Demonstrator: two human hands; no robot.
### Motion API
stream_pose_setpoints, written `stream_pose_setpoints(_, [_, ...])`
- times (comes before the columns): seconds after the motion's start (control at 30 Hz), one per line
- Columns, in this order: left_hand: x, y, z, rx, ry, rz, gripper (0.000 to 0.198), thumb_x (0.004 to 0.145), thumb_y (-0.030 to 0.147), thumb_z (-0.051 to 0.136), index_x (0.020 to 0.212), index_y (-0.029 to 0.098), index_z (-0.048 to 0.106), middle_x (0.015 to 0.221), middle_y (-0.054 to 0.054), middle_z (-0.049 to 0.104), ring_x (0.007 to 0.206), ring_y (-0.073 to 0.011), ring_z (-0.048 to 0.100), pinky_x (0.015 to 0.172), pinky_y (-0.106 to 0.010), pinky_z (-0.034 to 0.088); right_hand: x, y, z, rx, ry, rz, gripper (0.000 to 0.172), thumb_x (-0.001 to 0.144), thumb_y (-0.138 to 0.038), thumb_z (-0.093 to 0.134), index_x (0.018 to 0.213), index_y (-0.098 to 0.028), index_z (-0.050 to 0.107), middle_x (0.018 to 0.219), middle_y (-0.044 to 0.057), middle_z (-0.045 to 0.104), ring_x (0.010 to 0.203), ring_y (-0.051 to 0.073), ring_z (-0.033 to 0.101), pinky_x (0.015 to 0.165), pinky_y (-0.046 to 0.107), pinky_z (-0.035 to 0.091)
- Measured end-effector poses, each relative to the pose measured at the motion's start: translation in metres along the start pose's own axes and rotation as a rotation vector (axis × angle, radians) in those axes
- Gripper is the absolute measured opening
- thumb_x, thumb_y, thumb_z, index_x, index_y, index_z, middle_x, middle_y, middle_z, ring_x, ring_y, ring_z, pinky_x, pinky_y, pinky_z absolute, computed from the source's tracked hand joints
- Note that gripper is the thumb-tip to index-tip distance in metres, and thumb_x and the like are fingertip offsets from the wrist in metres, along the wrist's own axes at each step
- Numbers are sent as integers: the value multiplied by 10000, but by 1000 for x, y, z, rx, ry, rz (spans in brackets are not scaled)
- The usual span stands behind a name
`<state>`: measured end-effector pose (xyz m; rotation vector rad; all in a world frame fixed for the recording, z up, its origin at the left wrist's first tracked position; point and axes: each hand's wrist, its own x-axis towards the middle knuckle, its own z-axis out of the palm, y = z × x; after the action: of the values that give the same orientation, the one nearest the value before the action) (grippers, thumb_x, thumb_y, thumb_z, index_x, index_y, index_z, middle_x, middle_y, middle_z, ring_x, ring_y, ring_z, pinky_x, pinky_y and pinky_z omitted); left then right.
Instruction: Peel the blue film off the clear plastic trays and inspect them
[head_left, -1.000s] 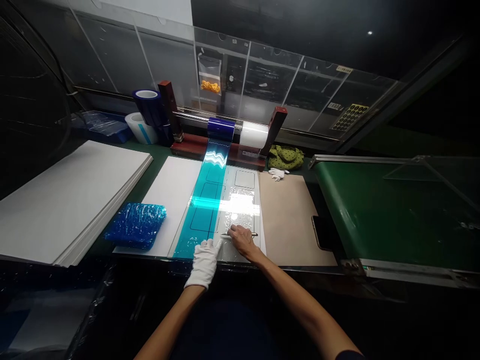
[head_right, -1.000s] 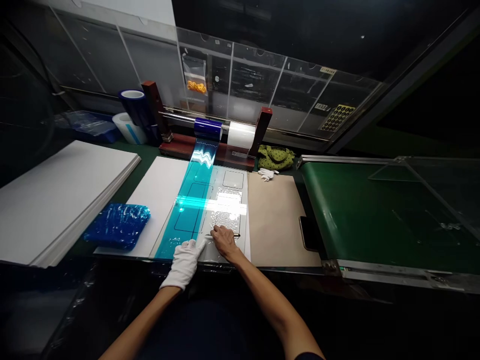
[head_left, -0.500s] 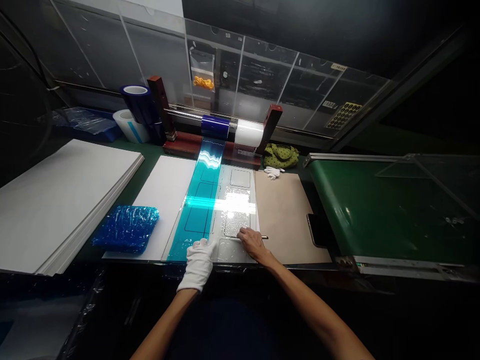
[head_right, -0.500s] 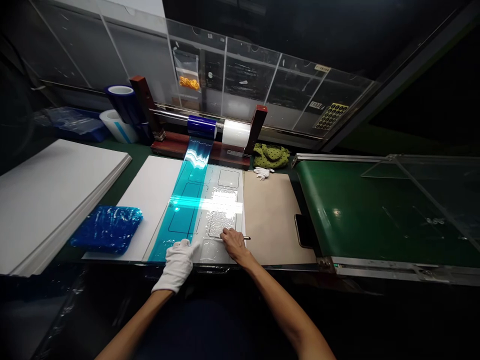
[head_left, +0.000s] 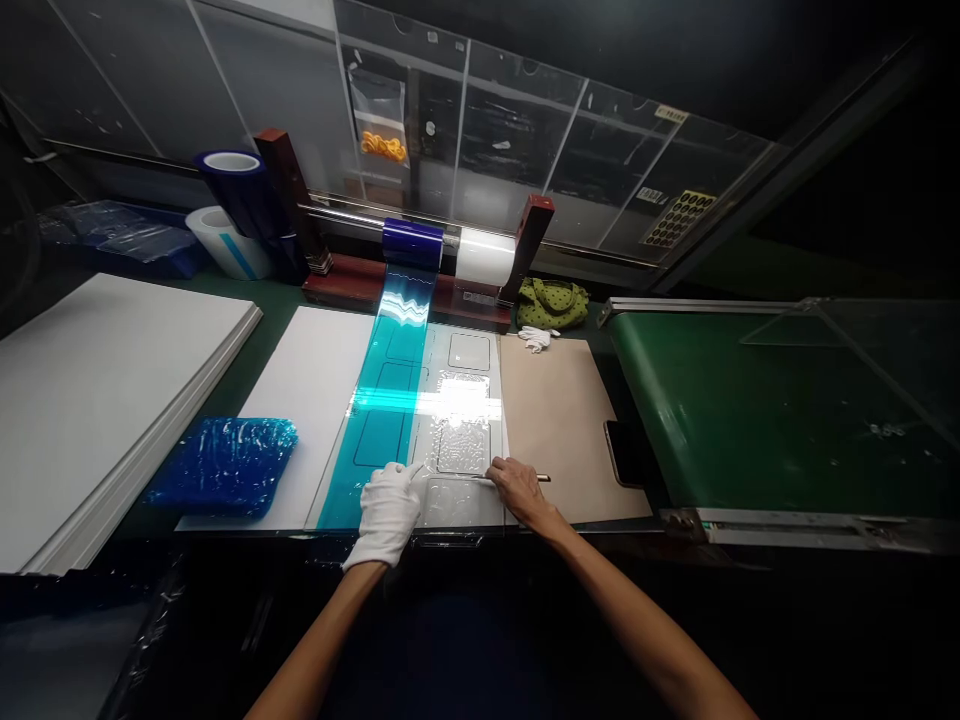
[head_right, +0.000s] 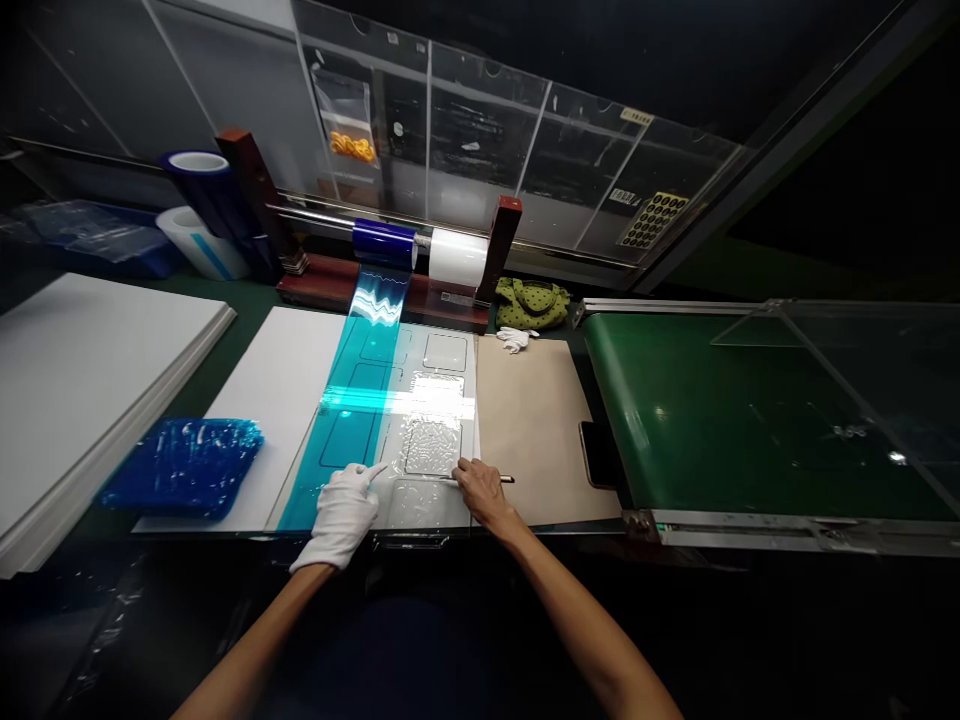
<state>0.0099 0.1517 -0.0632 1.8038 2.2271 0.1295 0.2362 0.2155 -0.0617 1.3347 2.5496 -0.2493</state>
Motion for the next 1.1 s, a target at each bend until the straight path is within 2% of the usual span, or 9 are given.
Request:
stream_pose_setpoints(0.17, [-5,8,6,-23,-28,30,462,770,113,451,1144,336,606,970,-31,607,833,-180,497,691,-276,374,0,3,2,14,-8,-3,301,959,-175,326,975,-247,618,962,31,622,844,149,532,536,239,275])
stream_pose_setpoints(0.33, [-16,11,18,3,-43,38,471,773,92,425,1126,339,616,950,-42,614,801,-204,502,635,-301,356,0,5,0,26,-21,-19,289,936,-134,361,987,-248,621,973,33,623,856,150,529,539,234,281])
stream_pose_setpoints(0.6, [-26,12,26,34,-42,48,493,784,80,417,1168,335,590,930,-53,611,813,-207,520,637,-302,364,18,-10,-3,43,-35,-80,314,962,-172,314,985,-248,618,1013,28,621,861,147,526,550,229,296])
stream_pose_setpoints(0.7, [-28,11,27,45,-51,48,482,791,86,424,1167,337,591,937,-57,610,809,-203,524,647,-301,377,19,-8,-2,41,-55,-86,291,958,-182,337,978,-250,619,1007,28,622,860,146,528,556,226,307])
stream_pose_setpoints(0.93, [-27,9,22,70,-59,43,511,776,63,412,1176,332,582,932,-67,599,800,-210,521,629,-300,376,-4,23,-8,4,-73,-25,285,934,-133,358,935,-228,627,974,44,629,866,161,526,557,230,297])
stream_pose_setpoints(1.1, [-6,16,8,90,-57,45,459,829,110,366,1202,295,560,953,-86,589,815,-223,528,658,-321,393,-23,47,-18,-32,-70,55,320,945,-147,337,890,-212,646,904,58,631,803,159,540,539,235,271])
